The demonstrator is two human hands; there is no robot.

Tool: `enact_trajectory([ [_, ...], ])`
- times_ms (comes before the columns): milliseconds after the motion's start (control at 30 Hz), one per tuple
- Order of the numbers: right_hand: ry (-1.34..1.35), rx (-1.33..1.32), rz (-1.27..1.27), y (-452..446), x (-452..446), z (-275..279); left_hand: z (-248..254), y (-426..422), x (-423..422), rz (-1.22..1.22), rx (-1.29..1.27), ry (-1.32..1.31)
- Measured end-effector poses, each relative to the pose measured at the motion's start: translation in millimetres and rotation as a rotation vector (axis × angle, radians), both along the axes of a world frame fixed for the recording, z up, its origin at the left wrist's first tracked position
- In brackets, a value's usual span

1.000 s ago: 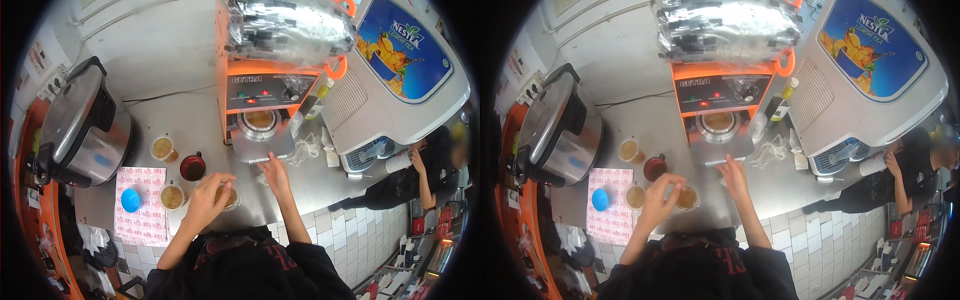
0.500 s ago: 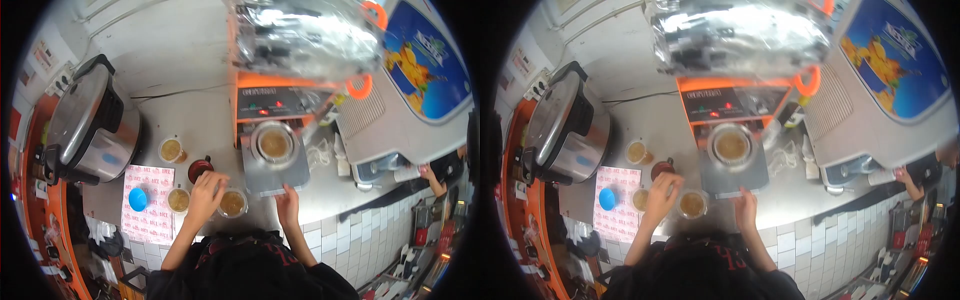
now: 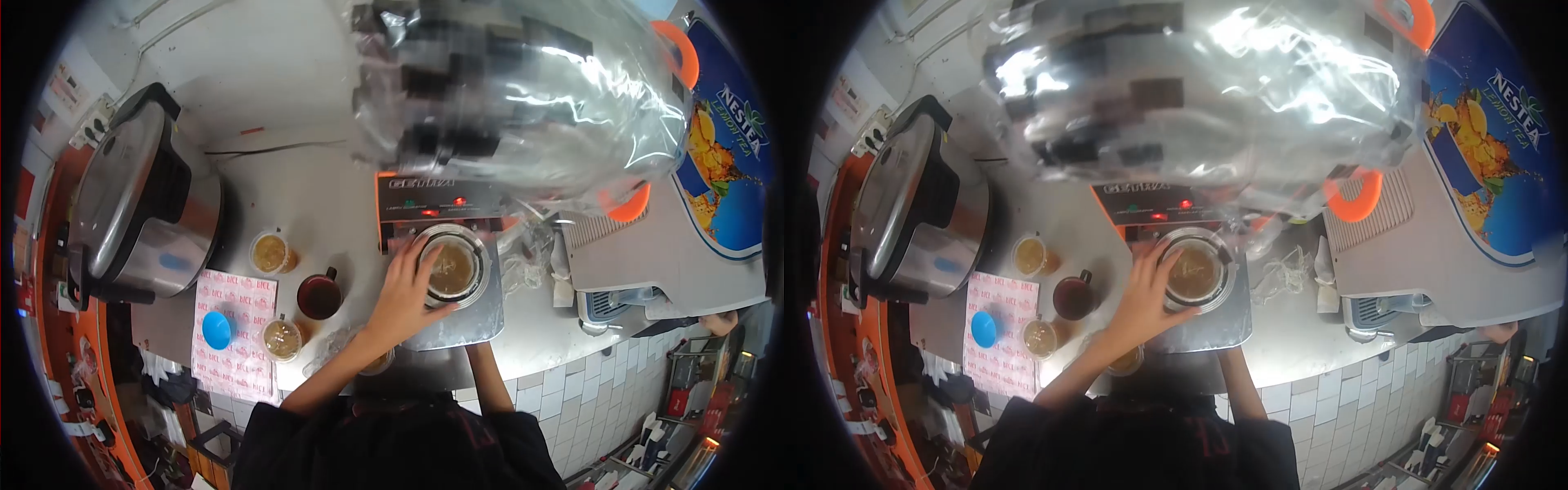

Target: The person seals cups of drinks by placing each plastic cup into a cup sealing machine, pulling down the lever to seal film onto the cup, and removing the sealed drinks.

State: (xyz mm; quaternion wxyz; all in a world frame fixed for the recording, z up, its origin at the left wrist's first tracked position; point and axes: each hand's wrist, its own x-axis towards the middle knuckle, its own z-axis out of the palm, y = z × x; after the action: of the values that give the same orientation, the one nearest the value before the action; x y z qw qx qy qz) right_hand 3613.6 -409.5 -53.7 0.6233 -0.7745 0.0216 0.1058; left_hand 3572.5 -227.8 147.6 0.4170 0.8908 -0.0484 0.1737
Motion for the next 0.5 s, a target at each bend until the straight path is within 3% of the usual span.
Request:
enact_trajectory([
  [67, -0.021, -0.051, -0.029, 8, 10, -12, 2, -7, 4, 0.031, 0.101, -0.059],
  [200, -0.041, -0.124, -0.030, -2, 13, -16, -6, -2, 7, 0.015, 0.024, -0.070],
  [300, -0.066, -0.206, -0.034, -8, 16, -12, 2, 3, -1, 0.005, -0.512, -0.277],
  [367, -0.096, -0.283, -0.022, -16, -4, -3, 11, 10, -19, 0.007, -0.661, -0.345],
  [400, -0.070, -0.268, 0.064, -18, -26, 7, 16, 17, -29, -0.003, -0.806, -0.415],
  [500, 0.019, -0.034, 0.566, 10, -77, 22, 25, 58, -79, 0.127, -0.662, -0.376],
])
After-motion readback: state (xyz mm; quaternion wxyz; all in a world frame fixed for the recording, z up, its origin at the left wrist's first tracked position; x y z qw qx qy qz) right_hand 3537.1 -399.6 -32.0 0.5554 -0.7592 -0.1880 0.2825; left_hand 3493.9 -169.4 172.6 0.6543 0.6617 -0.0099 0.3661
